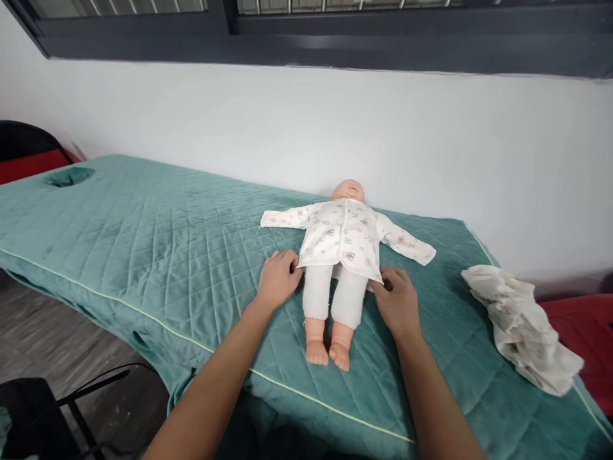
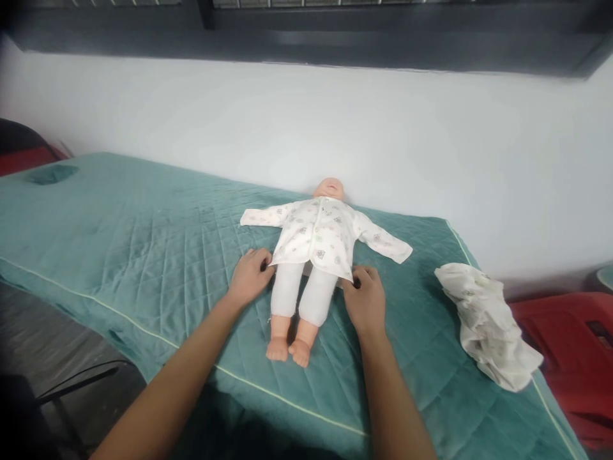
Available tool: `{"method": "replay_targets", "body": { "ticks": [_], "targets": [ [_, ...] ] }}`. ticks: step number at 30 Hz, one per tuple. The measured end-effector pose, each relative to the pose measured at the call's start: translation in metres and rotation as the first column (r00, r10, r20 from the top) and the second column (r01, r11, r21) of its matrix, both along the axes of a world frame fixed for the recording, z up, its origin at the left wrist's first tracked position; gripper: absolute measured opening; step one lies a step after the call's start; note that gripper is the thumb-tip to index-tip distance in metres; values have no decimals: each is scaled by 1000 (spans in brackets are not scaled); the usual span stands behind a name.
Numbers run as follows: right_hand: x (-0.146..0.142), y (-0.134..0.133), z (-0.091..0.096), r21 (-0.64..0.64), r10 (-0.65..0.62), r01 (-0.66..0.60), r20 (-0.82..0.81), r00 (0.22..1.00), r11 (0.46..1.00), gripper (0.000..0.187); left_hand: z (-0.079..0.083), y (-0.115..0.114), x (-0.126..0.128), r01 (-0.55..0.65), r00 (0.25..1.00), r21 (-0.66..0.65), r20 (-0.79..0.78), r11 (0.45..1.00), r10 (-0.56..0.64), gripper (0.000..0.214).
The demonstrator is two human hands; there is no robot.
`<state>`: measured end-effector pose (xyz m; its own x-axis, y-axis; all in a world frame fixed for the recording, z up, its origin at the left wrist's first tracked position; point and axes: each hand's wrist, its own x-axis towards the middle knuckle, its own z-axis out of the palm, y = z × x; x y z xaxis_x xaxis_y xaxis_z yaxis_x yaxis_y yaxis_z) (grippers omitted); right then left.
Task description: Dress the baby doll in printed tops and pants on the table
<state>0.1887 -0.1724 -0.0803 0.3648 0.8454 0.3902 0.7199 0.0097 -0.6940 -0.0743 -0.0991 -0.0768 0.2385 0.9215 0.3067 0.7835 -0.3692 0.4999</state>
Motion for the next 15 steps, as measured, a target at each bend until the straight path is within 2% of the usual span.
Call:
{"method": "replay_targets", "body": {
  "ticks": [2, 4, 6, 8, 10, 12, 14, 15],
  "targets": [
    [1, 0, 0, -4, 6, -6, -9, 1000, 1000, 19, -1, 0, -1, 11, 999, -20, 38, 1000, -10, 11],
    [3, 0, -1, -2, 26, -26, -36, 999, 1000, 17, -2, 0, -3, 49, 983, -32, 178, 998, -43, 15],
    [5, -3, -2, 8, 59, -58, -93, 994, 998, 16, -3, 1, -6, 79, 931, -46, 361, 996, -57, 26],
    [6, -6, -2, 38, 85, -79, -201, 976, 996, 24, -4, 4, -9, 73, 876, -91, 482, 993, -20, 33],
    [8, -9, -3, 73, 100, -79, -364, 926, 994, 43, -5, 9, -9, 38, 854, -142, 518, 989, 41, 35],
    [10, -8, -2, 99, 111, -69, -538, 836, 993, 56, -7, 18, -8, 12, 850, -161, 521, 987, 74, 34],
    [15, 0, -2, 110, 119, -63, -644, 756, 992, 47, -8, 30, -5, -5, 853, -156, 515, 988, 86, 35],
    [19, 6, -2, 98, 111, -62, -646, 755, 993, 39, -9, 37, -4, -14, 854, -153, 512, 988, 91, 36]
  ]
}}
